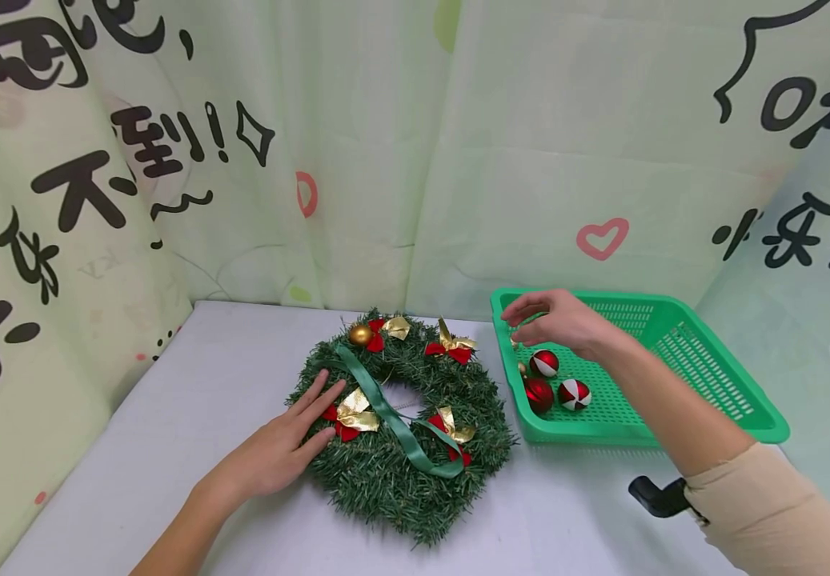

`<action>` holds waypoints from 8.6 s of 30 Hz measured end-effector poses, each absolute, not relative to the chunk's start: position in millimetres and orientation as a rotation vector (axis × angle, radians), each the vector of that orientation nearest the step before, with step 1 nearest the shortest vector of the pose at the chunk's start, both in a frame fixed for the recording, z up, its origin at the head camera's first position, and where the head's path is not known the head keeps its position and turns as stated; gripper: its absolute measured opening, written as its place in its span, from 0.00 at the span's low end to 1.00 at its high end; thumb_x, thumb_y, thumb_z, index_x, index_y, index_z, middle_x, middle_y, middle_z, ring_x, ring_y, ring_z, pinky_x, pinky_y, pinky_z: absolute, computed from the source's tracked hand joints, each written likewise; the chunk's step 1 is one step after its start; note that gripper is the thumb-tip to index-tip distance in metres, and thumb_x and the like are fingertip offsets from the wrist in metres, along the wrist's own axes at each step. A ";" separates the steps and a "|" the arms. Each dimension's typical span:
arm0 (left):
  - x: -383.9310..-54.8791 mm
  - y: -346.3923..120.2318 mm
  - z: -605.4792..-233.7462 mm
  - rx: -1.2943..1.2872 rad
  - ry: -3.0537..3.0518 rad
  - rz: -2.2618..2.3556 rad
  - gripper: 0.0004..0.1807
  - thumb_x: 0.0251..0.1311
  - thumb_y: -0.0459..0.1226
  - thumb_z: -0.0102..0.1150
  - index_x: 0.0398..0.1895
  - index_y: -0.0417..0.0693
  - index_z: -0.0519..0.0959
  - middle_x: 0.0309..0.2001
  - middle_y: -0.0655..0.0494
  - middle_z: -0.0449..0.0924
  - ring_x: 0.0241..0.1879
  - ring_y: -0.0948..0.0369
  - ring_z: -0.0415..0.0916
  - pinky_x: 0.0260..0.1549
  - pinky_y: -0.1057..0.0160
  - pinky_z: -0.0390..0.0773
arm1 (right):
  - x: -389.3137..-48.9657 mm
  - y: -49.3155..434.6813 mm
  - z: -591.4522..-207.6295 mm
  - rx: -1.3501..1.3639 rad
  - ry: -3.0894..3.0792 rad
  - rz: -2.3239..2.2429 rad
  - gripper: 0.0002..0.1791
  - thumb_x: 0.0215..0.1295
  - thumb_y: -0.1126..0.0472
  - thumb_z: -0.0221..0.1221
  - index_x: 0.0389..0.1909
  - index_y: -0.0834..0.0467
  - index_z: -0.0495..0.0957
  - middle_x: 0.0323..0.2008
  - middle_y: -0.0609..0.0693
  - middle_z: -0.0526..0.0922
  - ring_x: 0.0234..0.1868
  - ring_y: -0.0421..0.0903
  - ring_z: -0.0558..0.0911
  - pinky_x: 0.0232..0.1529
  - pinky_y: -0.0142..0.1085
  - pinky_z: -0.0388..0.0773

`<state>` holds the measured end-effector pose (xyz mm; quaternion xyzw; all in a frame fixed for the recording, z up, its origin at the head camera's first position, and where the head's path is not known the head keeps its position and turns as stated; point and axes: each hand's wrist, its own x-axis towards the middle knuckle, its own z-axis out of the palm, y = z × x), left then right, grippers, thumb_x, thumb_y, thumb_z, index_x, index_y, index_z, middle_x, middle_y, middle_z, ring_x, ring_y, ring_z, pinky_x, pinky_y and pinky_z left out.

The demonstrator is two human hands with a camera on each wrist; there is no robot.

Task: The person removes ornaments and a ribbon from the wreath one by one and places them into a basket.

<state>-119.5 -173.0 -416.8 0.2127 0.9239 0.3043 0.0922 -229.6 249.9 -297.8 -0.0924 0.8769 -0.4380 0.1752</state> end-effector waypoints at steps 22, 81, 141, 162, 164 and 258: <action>-118.6 -172.6 -415.4 0.624 2.732 0.919 0.36 0.82 0.55 0.41 0.86 0.69 0.43 0.86 0.55 0.32 0.76 0.34 0.59 0.66 0.28 0.67 | -234.1 211.8 -294.2 -0.350 2.483 -1.210 0.19 0.67 0.64 0.66 0.59 0.57 0.81 0.58 0.56 0.82 0.53 0.52 0.84 0.61 0.52 0.79; -118.1 -172.7 -412.7 0.623 2.727 0.934 0.36 0.82 0.55 0.41 0.86 0.68 0.43 0.86 0.55 0.32 0.75 0.33 0.61 0.65 0.28 0.67 | -267.7 87.9 -283.3 -0.566 2.329 -1.193 0.17 0.67 0.73 0.61 0.55 0.62 0.84 0.57 0.59 0.83 0.57 0.59 0.83 0.62 0.56 0.80; -121.0 -174.8 -415.7 0.620 2.727 0.935 0.36 0.82 0.56 0.41 0.86 0.70 0.43 0.87 0.58 0.32 0.76 0.36 0.61 0.66 0.30 0.68 | -284.2 32.8 -314.7 -0.536 2.337 -0.892 0.23 0.64 0.75 0.64 0.61 0.62 0.83 0.57 0.61 0.85 0.38 0.44 0.82 0.47 0.42 0.82; -120.4 -174.7 -414.2 0.615 2.713 0.944 0.36 0.82 0.55 0.41 0.86 0.69 0.43 0.87 0.58 0.32 0.76 0.36 0.61 0.65 0.30 0.68 | -285.3 30.0 -322.1 -0.527 2.408 -0.882 0.17 0.61 0.76 0.67 0.50 0.62 0.87 0.56 0.60 0.85 0.50 0.51 0.85 0.45 0.37 0.85; -120.6 -174.5 -414.3 0.613 2.709 0.946 0.36 0.82 0.55 0.41 0.86 0.69 0.44 0.87 0.58 0.32 0.76 0.36 0.61 0.65 0.31 0.69 | -284.8 30.2 -321.9 -0.531 2.411 -0.887 0.17 0.60 0.77 0.68 0.50 0.62 0.87 0.56 0.60 0.85 0.52 0.52 0.85 0.46 0.37 0.86; -119.7 -173.1 -414.8 0.602 2.709 0.954 0.36 0.82 0.56 0.41 0.86 0.73 0.43 0.86 0.57 0.32 0.76 0.34 0.60 0.66 0.29 0.67 | -242.9 79.6 -293.1 -0.700 2.308 -1.177 0.19 0.58 0.77 0.67 0.51 0.65 0.85 0.48 0.54 0.88 0.51 0.51 0.86 0.50 0.39 0.85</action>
